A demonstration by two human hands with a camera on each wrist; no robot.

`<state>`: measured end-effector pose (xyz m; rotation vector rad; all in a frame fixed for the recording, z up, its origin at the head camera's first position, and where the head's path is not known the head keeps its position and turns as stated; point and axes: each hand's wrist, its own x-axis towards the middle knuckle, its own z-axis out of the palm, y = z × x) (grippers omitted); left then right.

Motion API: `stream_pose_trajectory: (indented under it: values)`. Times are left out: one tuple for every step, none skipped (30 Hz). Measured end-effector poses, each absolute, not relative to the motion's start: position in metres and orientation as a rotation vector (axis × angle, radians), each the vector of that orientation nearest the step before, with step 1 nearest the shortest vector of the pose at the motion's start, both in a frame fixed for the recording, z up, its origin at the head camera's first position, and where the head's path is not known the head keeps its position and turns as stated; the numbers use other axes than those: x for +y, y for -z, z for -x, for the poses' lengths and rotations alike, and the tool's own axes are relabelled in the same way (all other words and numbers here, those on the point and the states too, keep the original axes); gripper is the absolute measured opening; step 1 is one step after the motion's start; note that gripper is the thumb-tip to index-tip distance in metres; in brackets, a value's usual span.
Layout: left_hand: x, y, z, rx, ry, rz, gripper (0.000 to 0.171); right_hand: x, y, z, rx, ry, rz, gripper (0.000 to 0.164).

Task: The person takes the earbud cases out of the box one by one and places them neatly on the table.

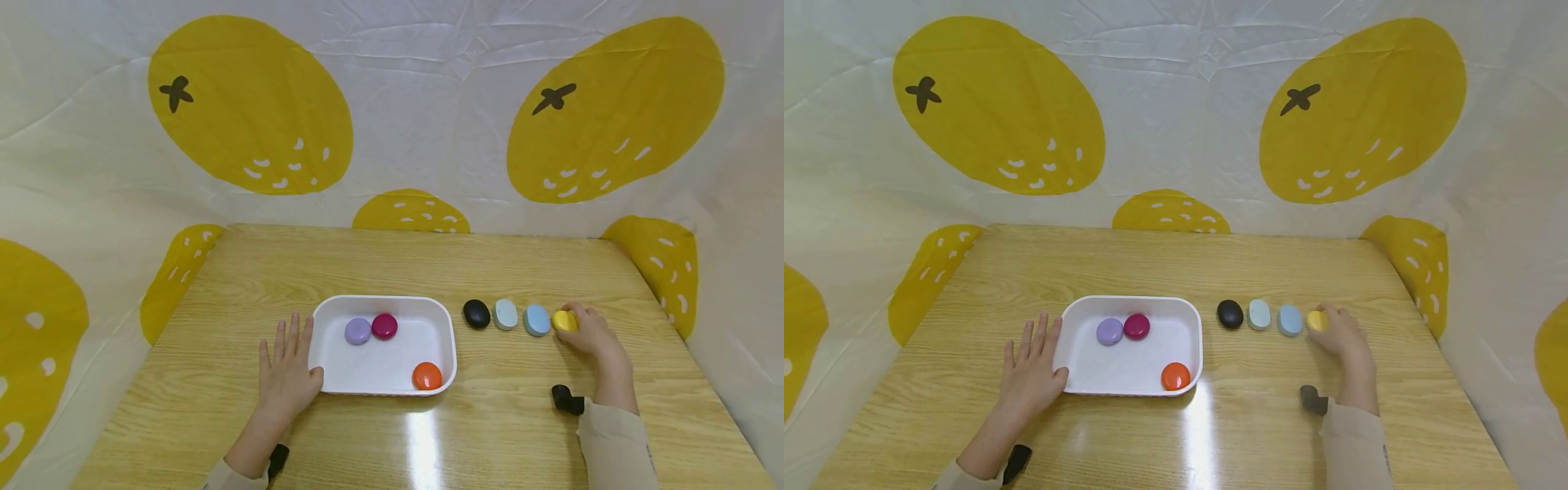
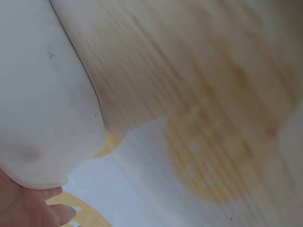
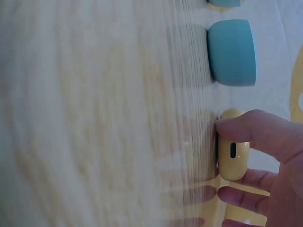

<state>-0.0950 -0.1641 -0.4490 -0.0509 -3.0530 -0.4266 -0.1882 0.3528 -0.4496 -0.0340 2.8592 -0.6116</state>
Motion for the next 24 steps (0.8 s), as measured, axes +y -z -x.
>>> stream_pose_trajectory:
  values:
    - [-0.164,0.449,0.095,-3.053,0.429,0.05,0.078,0.353,0.45,0.188,2.853,0.62,0.034,0.056]
    - [-0.164,0.448,0.095,-3.054,0.431,0.048,0.078,0.353,0.45,0.188,2.85,0.629,0.035,0.057]
    - [-0.164,0.448,0.095,-3.054,0.432,0.046,0.078,0.353,0.45,0.189,2.846,0.636,0.035,0.058]
    - [-0.164,0.448,0.095,-3.053,0.43,0.044,0.078,0.353,0.45,0.189,2.846,0.645,0.038,0.06]
    - [-0.164,0.448,0.095,-3.053,0.431,0.042,0.078,0.353,0.45,0.188,2.853,0.655,0.04,0.063]
    - [-0.163,0.448,0.095,-3.053,0.43,0.041,0.078,0.352,0.449,0.188,2.868,0.665,0.041,0.064]
    - [-0.163,0.447,0.095,-3.055,0.432,0.039,0.078,0.35,0.449,0.188,2.895,0.673,0.049,0.065]
    - [-0.163,0.447,0.095,-3.056,0.435,0.038,0.078,0.348,0.448,0.187,2.937,0.684,0.065,0.066]
    - [-0.163,0.447,0.095,-3.058,0.435,0.038,0.078,0.344,0.446,0.187,2.987,0.698,0.09,0.066]
    - [-0.163,0.447,0.095,-3.059,0.435,0.037,0.078,0.34,0.445,0.187,3.039,0.717,0.125,0.064]
    - [-0.163,0.447,0.095,-3.062,0.436,0.037,0.078,0.334,0.443,0.186,3.095,0.736,0.169,0.063]
    - [-0.163,0.447,0.095,-3.063,0.437,0.036,0.078,0.327,0.441,0.186,3.144,0.754,0.222,0.061]
    - [-0.163,0.447,0.095,-3.064,0.438,0.036,0.078,0.32,0.439,0.186,3.185,0.779,0.297,0.059]
    - [-0.163,0.447,0.095,-3.064,0.436,0.036,0.078,0.311,0.436,0.186,3.215,0.802,0.377,0.058]
    - [-0.163,0.447,0.095,-3.063,0.435,0.036,0.078,0.302,0.434,0.187,3.233,0.821,0.46,0.057]
    - [-0.163,0.447,0.095,-3.063,0.437,0.035,0.078,0.292,0.431,0.187,3.243,0.841,0.543,0.056]
    - [-0.163,0.447,0.095,-3.063,0.435,0.035,0.078,0.282,0.429,0.188,3.251,0.852,0.63,0.056]
    - [-0.163,0.447,0.095,-3.062,0.436,0.035,0.078,0.272,0.427,0.188,3.249,0.866,0.71,0.056]
    - [-0.163,0.447,0.095,-3.062,0.434,0.034,0.078,0.261,0.425,0.189,3.249,0.871,0.787,0.055]
    - [-0.163,0.447,0.095,-3.061,0.435,0.034,0.078,0.251,0.423,0.189,3.249,0.864,0.847,0.055]
    - [-0.163,0.447,0.095,-3.06,0.437,0.034,0.078,0.241,0.421,0.189,3.244,0.86,0.908,0.054]
    - [-0.163,0.447,0.095,-3.06,0.438,0.034,0.078,0.231,0.419,0.189,3.234,0.854,0.964,0.053]
    - [-0.163,0.447,0.095,-3.059,0.436,0.034,0.078,0.222,0.418,0.188,3.219,0.844,1.007,0.053]
    - [-0.163,0.447,0.095,-3.059,0.438,0.034,0.078,0.212,0.417,0.188,3.2,0.832,1.048,0.053]
